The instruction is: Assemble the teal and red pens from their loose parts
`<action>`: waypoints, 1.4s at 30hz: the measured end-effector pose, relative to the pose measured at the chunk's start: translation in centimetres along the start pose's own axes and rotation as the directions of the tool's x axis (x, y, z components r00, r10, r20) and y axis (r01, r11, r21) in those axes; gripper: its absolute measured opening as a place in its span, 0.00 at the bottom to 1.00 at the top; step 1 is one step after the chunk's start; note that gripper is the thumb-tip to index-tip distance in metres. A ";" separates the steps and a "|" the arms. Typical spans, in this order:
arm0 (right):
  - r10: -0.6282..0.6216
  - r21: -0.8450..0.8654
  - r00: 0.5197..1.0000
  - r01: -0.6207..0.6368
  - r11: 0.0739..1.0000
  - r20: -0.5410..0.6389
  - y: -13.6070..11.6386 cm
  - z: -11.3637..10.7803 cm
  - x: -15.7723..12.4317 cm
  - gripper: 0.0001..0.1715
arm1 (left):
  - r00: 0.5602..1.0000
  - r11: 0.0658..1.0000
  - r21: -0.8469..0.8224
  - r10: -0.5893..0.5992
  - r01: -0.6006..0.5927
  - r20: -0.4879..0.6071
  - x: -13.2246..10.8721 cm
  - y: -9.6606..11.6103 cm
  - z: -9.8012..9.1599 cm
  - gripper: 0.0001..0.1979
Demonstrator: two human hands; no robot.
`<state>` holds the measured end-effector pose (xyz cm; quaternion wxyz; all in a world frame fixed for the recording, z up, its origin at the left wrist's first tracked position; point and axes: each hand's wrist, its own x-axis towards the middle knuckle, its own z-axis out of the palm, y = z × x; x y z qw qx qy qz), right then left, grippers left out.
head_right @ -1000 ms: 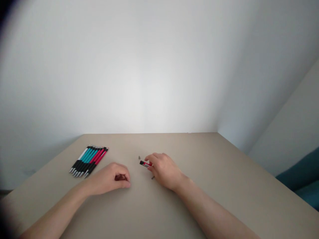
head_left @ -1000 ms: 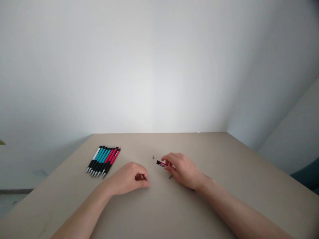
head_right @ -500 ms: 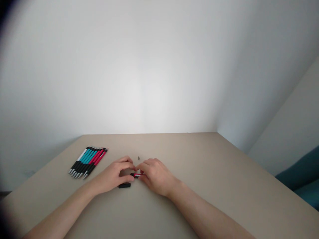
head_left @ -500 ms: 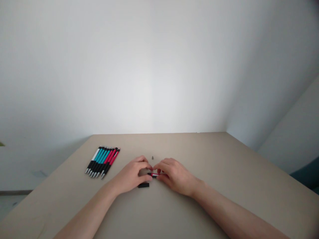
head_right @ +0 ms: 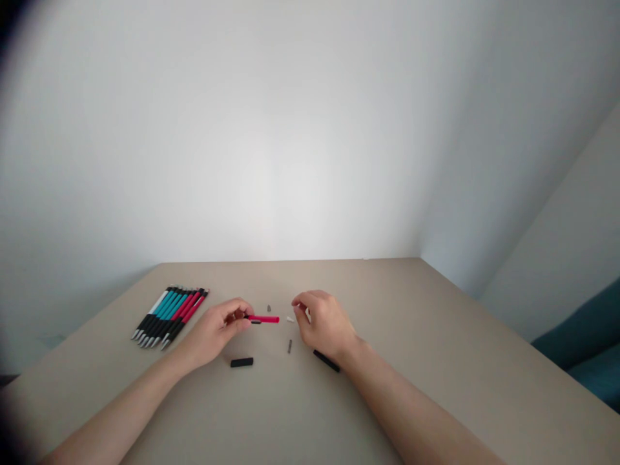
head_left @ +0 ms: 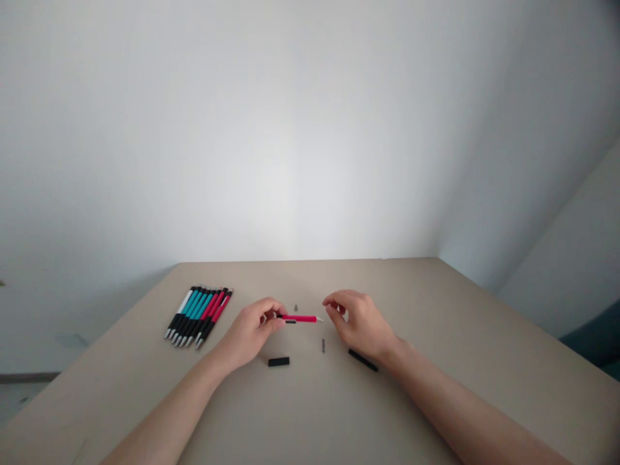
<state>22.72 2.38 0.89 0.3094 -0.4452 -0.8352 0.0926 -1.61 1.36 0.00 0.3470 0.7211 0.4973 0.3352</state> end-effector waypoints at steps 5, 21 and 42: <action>-0.199 0.052 0.961 0.192 0.980 0.191 -0.5 -0.2 -0.1 0.14 | 0.997 0.808 -0.589 -0.052 0.011 -0.054 0.2 0.2 -0.3 0.12; 0.234 -0.369 0.872 -0.067 0.927 0.429 1.1 -3.2 0.0 0.06 | 0.973 0.570 -0.788 -0.124 0.231 0.196 -0.2 0.1 -0.8 0.09; 0.025 -0.195 0.960 0.031 0.980 0.279 0.4 -1.7 -0.3 0.06 | 0.983 0.964 -0.211 -0.141 0.163 0.114 -0.1 0.5 -0.1 0.13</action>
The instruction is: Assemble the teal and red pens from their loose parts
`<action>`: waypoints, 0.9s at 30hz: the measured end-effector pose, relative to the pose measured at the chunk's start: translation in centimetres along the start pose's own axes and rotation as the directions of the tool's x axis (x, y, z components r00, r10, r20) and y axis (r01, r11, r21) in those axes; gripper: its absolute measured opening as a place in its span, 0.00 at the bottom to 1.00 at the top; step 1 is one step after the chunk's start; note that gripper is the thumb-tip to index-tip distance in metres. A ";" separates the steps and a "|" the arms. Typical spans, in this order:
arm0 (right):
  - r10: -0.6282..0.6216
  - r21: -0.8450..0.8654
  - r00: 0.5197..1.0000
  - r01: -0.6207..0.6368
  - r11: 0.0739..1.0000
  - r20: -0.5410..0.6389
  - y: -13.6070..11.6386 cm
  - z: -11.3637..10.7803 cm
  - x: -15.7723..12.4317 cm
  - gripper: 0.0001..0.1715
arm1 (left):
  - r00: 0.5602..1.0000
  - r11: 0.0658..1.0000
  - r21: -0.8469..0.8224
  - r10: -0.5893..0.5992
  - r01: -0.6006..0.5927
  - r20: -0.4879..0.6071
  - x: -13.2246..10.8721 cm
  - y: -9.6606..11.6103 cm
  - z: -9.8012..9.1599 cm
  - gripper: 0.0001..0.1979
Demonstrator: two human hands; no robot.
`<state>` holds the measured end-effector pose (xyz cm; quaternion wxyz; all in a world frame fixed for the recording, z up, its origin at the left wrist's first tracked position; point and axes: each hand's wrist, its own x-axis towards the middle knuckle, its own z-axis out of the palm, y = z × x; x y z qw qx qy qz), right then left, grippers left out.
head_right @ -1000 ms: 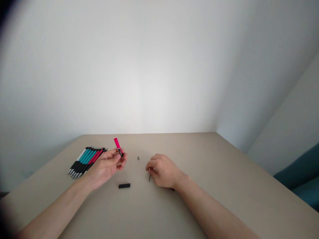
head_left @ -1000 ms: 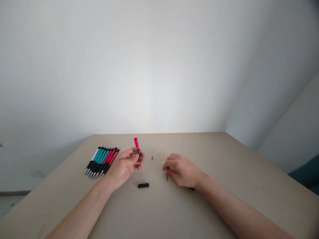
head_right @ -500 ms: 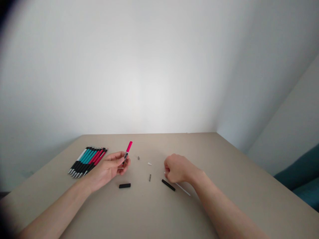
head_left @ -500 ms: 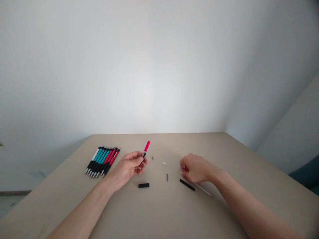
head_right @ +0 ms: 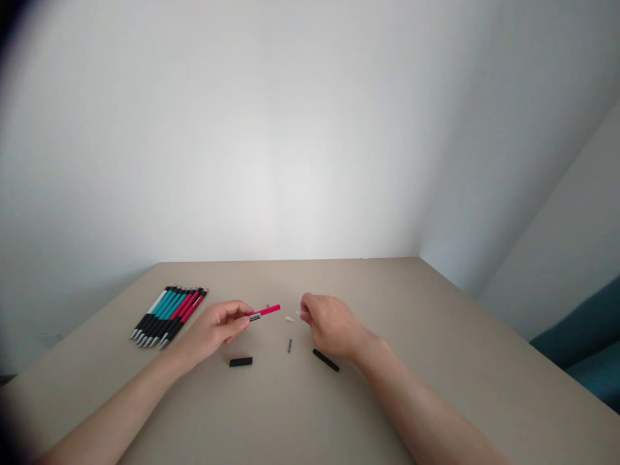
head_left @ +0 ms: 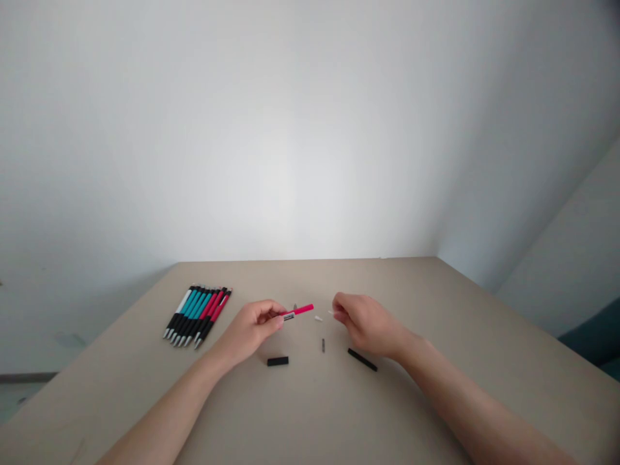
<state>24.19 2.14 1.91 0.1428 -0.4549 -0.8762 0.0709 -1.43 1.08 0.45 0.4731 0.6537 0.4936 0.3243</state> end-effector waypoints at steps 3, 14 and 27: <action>-0.047 0.066 0.996 0.052 0.996 -0.078 -0.3 0.3 0.0 0.05 | 0.998 0.993 0.099 0.054 -0.057 0.031 -0.1 0.2 0.3 0.12; -0.021 0.016 0.999 0.021 1.000 -0.031 -0.5 1.3 0.5 0.09 | 0.995 0.983 0.151 0.097 -0.101 0.034 -0.1 -0.3 0.6 0.11; 0.011 -0.073 0.996 -0.004 0.997 0.091 -1.0 1.8 1.6 0.08 | 0.994 0.977 0.187 0.102 -0.107 0.039 0.0 -0.1 0.5 0.09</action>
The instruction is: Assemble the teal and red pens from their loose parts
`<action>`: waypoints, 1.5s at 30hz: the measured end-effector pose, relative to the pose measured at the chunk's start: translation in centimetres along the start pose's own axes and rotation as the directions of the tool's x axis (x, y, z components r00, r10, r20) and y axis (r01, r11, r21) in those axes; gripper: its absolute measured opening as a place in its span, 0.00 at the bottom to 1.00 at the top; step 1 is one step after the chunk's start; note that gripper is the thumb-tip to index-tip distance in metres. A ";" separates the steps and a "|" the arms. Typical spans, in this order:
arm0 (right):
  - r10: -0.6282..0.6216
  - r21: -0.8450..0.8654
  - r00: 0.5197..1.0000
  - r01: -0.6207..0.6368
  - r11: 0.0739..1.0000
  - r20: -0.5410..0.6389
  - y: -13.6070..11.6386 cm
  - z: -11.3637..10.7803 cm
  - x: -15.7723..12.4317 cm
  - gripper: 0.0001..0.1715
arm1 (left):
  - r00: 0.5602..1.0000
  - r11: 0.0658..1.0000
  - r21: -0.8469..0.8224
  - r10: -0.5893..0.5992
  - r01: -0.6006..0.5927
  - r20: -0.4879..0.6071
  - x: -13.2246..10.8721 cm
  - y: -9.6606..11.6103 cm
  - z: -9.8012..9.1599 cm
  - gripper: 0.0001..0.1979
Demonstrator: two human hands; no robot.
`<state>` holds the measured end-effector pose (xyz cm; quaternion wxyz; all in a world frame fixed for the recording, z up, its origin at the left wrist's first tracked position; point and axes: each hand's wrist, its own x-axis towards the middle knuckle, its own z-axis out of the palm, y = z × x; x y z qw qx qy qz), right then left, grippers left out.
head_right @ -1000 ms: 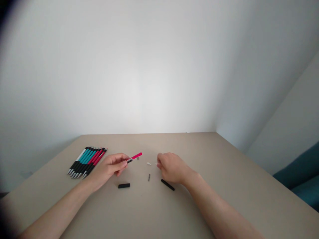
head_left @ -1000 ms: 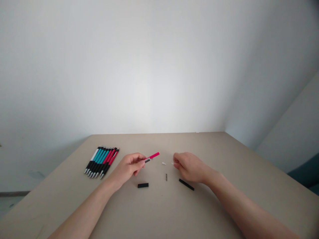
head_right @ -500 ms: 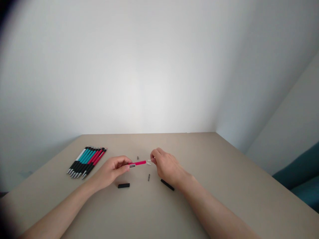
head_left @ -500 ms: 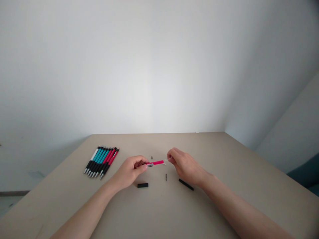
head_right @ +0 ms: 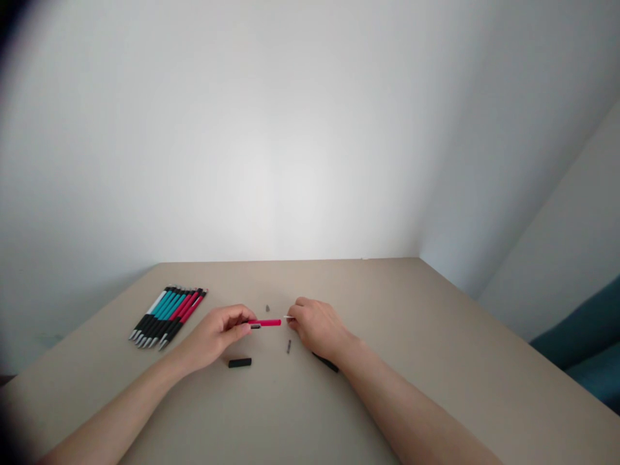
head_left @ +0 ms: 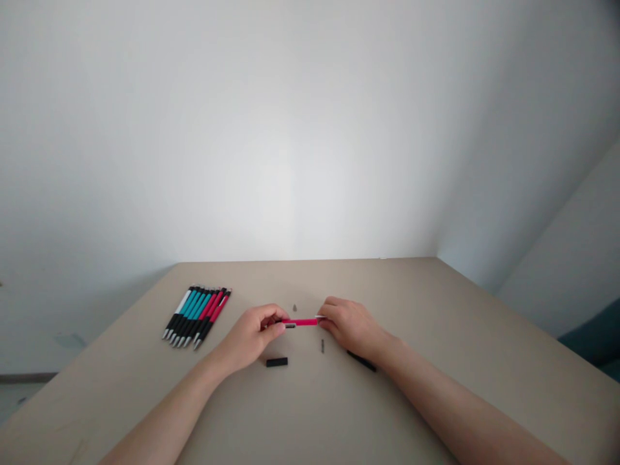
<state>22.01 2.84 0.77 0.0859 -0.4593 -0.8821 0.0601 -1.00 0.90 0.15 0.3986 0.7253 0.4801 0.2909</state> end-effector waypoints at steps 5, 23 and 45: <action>0.016 -0.001 1.000 -0.016 1.000 -0.014 0.3 0.2 -0.2 0.09 | 1.000 1.000 -0.002 -0.019 0.019 -0.003 0.0 0.2 0.0 0.09; 0.010 0.080 0.988 0.002 0.997 -0.151 0.1 -0.1 -0.5 0.12 | 1.000 1.000 -0.022 0.003 -0.003 0.000 -0.1 -0.2 0.0 0.07; -0.141 0.360 0.751 0.462 0.811 -0.645 -1.9 -0.7 -1.5 0.13 | 0.988 0.984 -0.174 0.064 -0.039 0.140 -0.2 0.0 0.1 0.08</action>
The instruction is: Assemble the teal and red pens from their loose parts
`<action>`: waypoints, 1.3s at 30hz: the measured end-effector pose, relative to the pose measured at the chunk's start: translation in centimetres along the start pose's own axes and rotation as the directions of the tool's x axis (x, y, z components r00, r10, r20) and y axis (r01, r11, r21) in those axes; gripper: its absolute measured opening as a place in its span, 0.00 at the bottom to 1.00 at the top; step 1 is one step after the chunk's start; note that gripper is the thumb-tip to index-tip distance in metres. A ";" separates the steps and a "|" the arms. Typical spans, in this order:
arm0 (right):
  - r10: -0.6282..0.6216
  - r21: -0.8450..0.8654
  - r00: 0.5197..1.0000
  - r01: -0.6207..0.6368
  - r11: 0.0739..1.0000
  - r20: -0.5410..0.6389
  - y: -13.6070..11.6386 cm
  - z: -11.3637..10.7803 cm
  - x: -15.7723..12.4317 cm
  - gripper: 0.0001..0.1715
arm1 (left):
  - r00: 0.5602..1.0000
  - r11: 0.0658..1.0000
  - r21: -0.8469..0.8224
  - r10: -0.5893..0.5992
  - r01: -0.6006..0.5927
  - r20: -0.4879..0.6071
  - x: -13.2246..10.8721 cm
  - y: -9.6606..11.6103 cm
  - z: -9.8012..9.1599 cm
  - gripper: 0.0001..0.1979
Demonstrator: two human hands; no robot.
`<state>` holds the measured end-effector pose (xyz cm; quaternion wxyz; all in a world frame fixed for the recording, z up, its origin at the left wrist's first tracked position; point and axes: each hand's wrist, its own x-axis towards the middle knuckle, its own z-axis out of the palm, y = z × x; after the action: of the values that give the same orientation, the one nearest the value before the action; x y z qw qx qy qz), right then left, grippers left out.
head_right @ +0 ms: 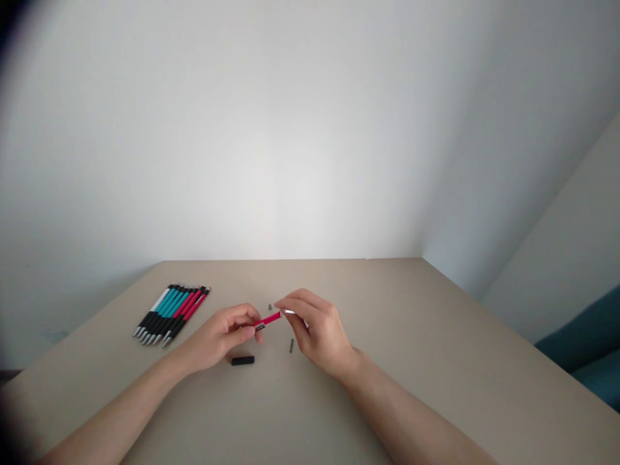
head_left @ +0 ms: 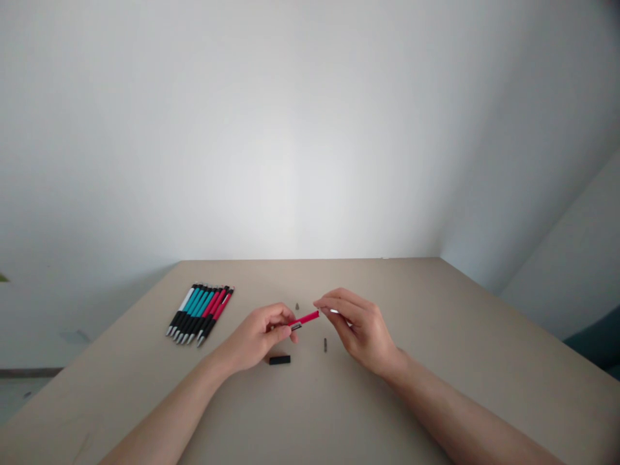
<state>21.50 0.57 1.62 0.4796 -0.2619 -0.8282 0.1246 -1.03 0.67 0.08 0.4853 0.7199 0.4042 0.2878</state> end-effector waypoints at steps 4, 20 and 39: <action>-0.007 0.015 1.000 0.007 1.000 0.001 -0.1 0.0 0.0 0.13 | 1.000 1.000 -0.014 0.009 -0.009 0.022 -0.1 0.0 0.0 0.07; 0.107 -0.005 0.993 -0.107 0.994 0.054 0.1 0.0 -0.2 0.17 | 1.000 1.000 -0.009 0.006 -0.006 0.021 -0.1 0.1 0.0 0.10; 0.007 -0.431 0.974 0.093 0.898 0.226 1.3 -0.4 0.0 0.29 | 1.000 1.000 -0.026 0.015 -0.015 0.010 -0.1 0.0 0.0 0.11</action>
<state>22.28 1.60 1.24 0.3158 -0.3290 -0.8887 -0.0474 -1.09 0.62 0.06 0.4946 0.7179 0.3926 0.2930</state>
